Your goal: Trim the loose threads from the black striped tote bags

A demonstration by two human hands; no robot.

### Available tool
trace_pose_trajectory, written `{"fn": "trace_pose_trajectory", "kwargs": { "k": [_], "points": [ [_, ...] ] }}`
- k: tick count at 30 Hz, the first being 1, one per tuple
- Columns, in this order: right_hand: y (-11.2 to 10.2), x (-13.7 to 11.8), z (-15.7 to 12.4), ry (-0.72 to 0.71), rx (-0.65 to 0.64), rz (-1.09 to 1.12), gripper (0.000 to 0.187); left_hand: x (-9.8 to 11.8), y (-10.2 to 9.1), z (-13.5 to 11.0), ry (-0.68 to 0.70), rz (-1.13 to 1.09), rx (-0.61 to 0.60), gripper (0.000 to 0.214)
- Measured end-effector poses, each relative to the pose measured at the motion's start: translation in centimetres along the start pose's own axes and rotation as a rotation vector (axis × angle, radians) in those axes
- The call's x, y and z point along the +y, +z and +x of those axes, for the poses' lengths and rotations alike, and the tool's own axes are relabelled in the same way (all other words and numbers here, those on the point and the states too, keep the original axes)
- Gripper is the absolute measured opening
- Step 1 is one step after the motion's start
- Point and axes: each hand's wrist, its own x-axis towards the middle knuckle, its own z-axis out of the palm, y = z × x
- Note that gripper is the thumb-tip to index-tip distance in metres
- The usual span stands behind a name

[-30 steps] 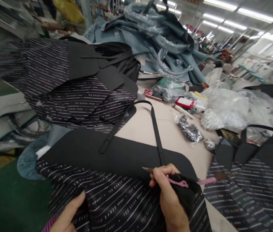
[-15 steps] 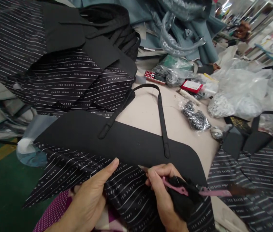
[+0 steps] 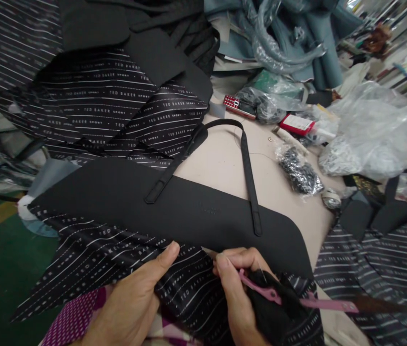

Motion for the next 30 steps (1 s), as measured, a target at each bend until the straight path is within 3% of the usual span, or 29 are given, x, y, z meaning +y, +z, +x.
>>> {"fn": "trace_pose_trajectory", "kwargs": {
  "k": [3, 11, 24, 30],
  "points": [
    [0.05, 0.01, 0.05, -0.004, 0.013, -0.021, 0.03, 0.0, 0.17, -0.01, 0.019, -0.059, 0.055, 0.055],
    [-0.06, -0.11, -0.03, -0.038, -0.008, -0.055, 0.029, -0.06, -0.19, 0.3, 0.025, -0.037, 0.027, 0.076],
    [0.25, 0.15, 0.0, -0.082, 0.011, -0.036, 0.027, 0.11, -0.19, 0.28, 0.064, 0.047, -0.033, 0.045],
    [0.35, 0.23, -0.11, -0.101, -0.007, -0.105, 0.025, -0.06, 0.14, 0.11, 0.056, 0.076, -0.023, 0.053]
  ]
}}
